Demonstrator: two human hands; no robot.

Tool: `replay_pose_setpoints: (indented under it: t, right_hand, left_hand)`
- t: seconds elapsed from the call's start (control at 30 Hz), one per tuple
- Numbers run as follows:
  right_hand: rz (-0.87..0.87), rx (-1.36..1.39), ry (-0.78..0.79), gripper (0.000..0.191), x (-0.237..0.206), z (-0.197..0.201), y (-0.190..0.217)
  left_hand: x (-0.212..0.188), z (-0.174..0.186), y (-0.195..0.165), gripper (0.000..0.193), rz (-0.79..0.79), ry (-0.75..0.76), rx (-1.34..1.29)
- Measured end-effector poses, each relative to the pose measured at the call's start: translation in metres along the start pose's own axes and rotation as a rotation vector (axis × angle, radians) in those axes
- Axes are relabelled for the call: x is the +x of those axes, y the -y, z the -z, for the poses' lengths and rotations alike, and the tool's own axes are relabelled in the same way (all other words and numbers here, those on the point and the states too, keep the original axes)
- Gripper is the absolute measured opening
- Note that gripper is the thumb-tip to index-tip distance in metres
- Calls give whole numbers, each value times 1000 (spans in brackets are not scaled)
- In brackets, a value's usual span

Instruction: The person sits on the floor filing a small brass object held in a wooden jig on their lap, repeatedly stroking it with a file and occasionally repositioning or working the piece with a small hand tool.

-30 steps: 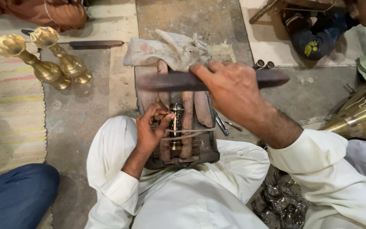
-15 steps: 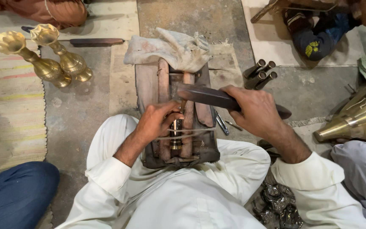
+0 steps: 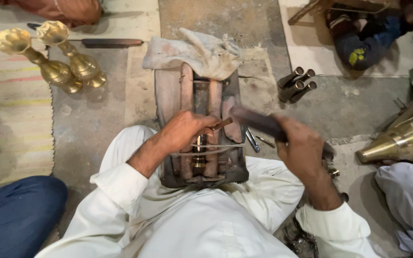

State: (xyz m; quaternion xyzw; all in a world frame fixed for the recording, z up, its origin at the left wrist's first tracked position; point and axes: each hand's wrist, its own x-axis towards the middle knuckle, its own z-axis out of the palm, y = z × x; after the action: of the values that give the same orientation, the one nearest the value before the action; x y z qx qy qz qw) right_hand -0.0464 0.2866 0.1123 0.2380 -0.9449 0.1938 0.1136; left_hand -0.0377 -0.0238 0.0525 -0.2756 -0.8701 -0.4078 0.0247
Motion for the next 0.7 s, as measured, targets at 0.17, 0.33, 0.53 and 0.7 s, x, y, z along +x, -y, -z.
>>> replay_pose_setpoints:
  t: [0.17,0.33,0.53,0.7]
  right_hand:
    - [24,56,-62,53,-23,-12,-4]
    - [-20,34,-98,49,-35,-15,-5]
    - [-90,91,-114,45,-41,-19,5]
    - [-24,-23,-102,49,-41,-15,10]
  left_hand:
    - [11,1,4,34,-65,83,23]
    - [13,4,3,40,-8,170,43]
    - [6,9,1,50,-109,146,29]
    - [2,10,-2,54,-50,147,15]
